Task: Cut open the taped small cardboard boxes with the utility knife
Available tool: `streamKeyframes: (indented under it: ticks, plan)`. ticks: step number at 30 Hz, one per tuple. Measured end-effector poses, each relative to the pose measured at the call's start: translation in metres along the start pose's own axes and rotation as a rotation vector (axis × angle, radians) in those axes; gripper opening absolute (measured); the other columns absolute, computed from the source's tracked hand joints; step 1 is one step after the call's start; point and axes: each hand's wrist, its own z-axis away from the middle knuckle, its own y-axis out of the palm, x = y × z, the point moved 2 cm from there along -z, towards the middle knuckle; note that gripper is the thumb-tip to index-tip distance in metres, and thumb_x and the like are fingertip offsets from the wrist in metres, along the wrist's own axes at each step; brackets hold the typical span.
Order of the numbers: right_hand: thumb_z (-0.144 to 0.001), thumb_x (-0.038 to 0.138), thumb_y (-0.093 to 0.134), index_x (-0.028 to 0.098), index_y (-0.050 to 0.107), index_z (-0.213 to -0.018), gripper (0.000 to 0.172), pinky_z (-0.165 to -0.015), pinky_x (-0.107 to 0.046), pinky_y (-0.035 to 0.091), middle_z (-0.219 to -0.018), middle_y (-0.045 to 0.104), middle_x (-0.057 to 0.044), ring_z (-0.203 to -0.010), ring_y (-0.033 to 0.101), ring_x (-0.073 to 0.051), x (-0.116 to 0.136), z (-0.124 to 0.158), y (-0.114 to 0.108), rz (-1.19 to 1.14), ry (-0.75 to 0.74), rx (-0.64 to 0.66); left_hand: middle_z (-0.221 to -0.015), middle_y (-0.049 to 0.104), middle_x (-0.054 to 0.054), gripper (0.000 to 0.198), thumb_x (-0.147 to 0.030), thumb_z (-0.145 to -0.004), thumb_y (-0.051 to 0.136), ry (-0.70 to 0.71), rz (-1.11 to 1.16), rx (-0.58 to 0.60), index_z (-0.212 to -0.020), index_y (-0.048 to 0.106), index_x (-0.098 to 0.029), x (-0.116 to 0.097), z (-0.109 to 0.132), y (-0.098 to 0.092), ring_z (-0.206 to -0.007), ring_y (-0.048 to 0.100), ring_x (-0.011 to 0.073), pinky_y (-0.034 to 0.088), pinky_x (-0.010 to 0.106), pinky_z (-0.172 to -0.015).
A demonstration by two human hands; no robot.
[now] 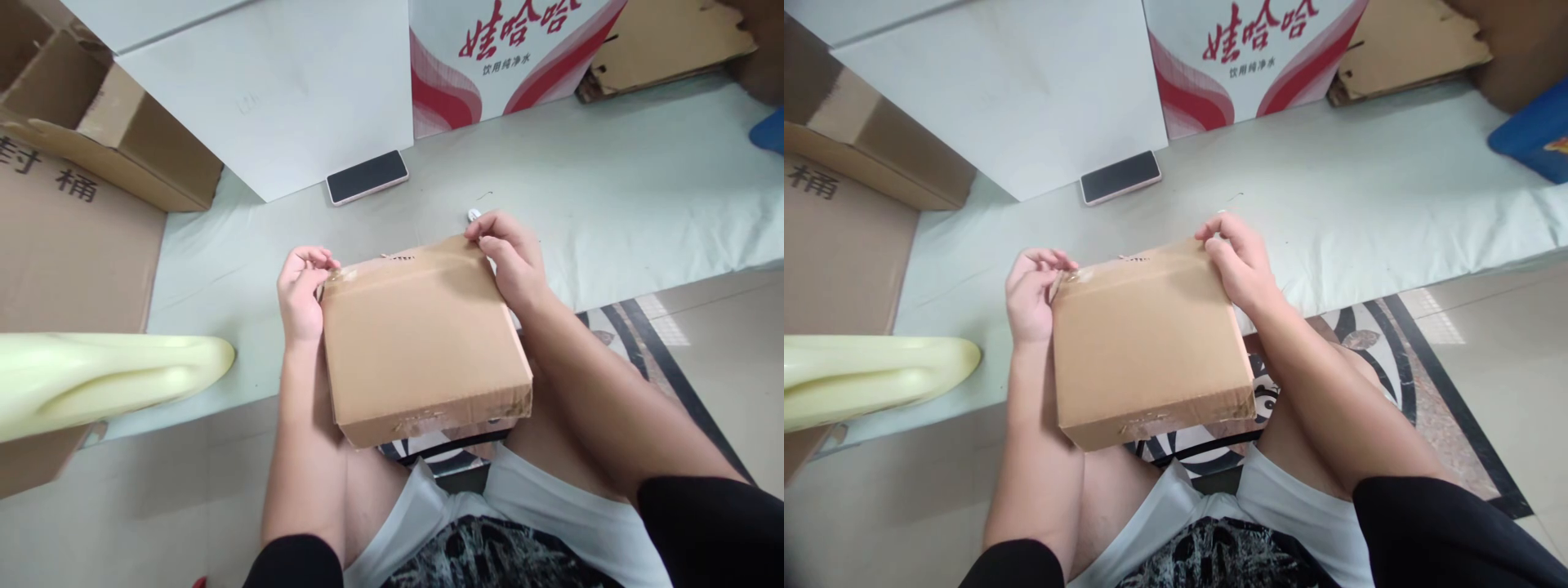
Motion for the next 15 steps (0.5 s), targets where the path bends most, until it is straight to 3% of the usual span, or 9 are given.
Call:
streamKeyframes:
  ticks: [6,12,15]
  plan:
    - [-0.072,0.023,0.052,0.026,0.060,-0.076,0.010,-0.081,-0.040,0.046,-0.075,0.052,-0.002,-0.079,0.053,-0.022,0.004,-0.004,-0.005,0.139,-0.075,-0.009,-0.062,0.048,-0.003,0.015,-0.012,-0.059,0.059,-0.007,-0.178,-0.100,-0.072,0.059,-0.021,-0.001,-0.002,-0.009,-0.053,0.043,0.0094,0.032,0.020,-0.048]
    - [-0.073,0.020,0.050,0.024,0.058,-0.075,0.009,-0.071,-0.037,0.039,-0.063,0.042,0.001,-0.065,0.043,-0.018,0.002,-0.004,-0.002,0.112,0.092,0.037,-0.054,0.051,-0.003,0.009,-0.014,-0.060,0.056,-0.117,-0.232,-0.128,-0.066,0.059,-0.019,-0.007,0.002,-0.011,-0.043,0.042,0.0081,0.026,0.020,-0.040]
    - [-0.074,0.020,0.050,0.024,0.059,-0.076,0.010,-0.065,-0.035,0.035,-0.063,0.045,0.002,-0.062,0.042,-0.016,0.004,-0.004,-0.001,0.111,0.119,0.051,-0.050,0.050,-0.004,0.004,-0.016,-0.065,0.057,-0.139,-0.294,-0.100,-0.063,0.060,-0.019,-0.007,0.001,-0.014,-0.041,0.040,0.0077,0.025,0.021,-0.039]
